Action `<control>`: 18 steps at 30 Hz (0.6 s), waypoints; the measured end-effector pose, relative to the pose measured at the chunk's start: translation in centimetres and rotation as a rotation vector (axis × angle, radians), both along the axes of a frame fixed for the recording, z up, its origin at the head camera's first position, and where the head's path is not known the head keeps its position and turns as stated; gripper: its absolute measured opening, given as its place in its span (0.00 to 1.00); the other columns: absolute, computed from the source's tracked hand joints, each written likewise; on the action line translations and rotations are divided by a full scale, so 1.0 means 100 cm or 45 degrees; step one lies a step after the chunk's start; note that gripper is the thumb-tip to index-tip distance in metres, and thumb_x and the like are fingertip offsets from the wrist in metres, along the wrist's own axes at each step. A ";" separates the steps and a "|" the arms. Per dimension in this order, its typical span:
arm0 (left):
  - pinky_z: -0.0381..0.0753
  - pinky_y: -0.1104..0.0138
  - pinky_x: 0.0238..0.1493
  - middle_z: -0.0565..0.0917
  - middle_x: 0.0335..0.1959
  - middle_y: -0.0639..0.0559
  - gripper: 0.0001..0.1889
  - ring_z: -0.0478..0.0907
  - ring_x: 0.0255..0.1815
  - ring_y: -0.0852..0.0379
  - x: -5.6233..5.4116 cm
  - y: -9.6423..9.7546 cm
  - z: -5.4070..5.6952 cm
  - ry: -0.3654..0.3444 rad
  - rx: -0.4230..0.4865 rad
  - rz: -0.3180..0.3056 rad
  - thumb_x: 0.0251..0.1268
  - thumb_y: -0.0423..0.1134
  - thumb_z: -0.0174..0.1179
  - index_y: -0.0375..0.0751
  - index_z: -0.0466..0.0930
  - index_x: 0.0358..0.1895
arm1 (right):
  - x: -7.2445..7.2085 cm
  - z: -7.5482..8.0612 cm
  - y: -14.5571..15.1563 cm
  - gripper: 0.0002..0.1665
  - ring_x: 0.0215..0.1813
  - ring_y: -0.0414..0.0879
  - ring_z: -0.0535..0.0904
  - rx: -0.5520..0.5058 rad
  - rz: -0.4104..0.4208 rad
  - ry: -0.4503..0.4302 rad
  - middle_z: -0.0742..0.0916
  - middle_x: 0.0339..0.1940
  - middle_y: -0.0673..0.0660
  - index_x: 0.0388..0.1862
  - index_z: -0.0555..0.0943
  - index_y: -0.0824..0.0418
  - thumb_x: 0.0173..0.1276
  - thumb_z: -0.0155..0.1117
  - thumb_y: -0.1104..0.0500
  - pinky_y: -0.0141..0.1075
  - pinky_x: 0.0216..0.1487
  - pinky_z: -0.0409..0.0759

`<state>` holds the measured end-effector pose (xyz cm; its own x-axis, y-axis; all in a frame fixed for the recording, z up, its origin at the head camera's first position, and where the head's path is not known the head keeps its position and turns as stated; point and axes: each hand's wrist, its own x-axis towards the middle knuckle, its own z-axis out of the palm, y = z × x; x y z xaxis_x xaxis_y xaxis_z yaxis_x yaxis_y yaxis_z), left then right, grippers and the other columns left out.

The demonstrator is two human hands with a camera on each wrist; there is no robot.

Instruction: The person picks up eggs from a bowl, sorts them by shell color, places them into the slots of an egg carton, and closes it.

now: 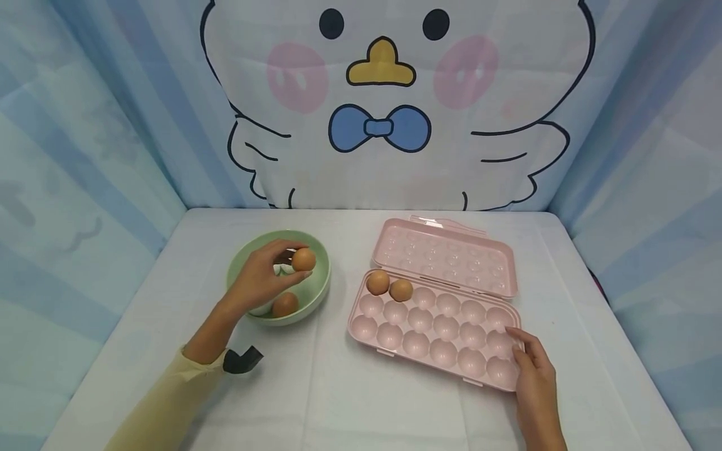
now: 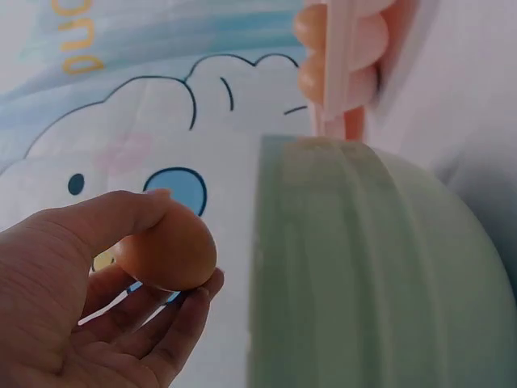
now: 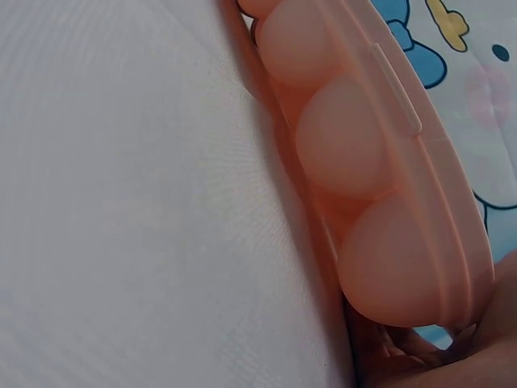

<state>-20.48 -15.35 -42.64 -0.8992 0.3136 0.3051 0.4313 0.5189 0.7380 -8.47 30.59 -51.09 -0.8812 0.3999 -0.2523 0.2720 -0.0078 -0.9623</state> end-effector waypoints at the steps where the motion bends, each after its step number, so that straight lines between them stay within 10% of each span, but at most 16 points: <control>1: 0.84 0.51 0.54 0.82 0.57 0.46 0.25 0.83 0.52 0.50 0.001 0.002 0.001 0.004 0.019 -0.007 0.62 0.36 0.76 0.38 0.80 0.62 | 0.000 0.000 0.000 0.26 0.82 0.36 0.38 0.003 0.000 0.001 0.51 0.86 0.47 0.77 0.70 0.55 0.87 0.35 0.60 0.34 0.79 0.44; 18: 0.84 0.62 0.55 0.83 0.56 0.53 0.26 0.84 0.50 0.57 0.007 0.045 0.001 -0.044 0.224 -0.189 0.63 0.36 0.75 0.41 0.81 0.64 | -0.002 -0.002 0.000 0.26 0.83 0.40 0.36 0.070 -0.001 -0.054 0.49 0.86 0.47 0.77 0.70 0.52 0.87 0.34 0.59 0.41 0.79 0.43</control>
<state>-19.80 -10.88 -42.54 -0.8580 0.3882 0.3363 0.4662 0.3138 0.8271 -8.63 30.60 -51.29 -0.8697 0.4150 -0.2674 0.3128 0.0443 -0.9488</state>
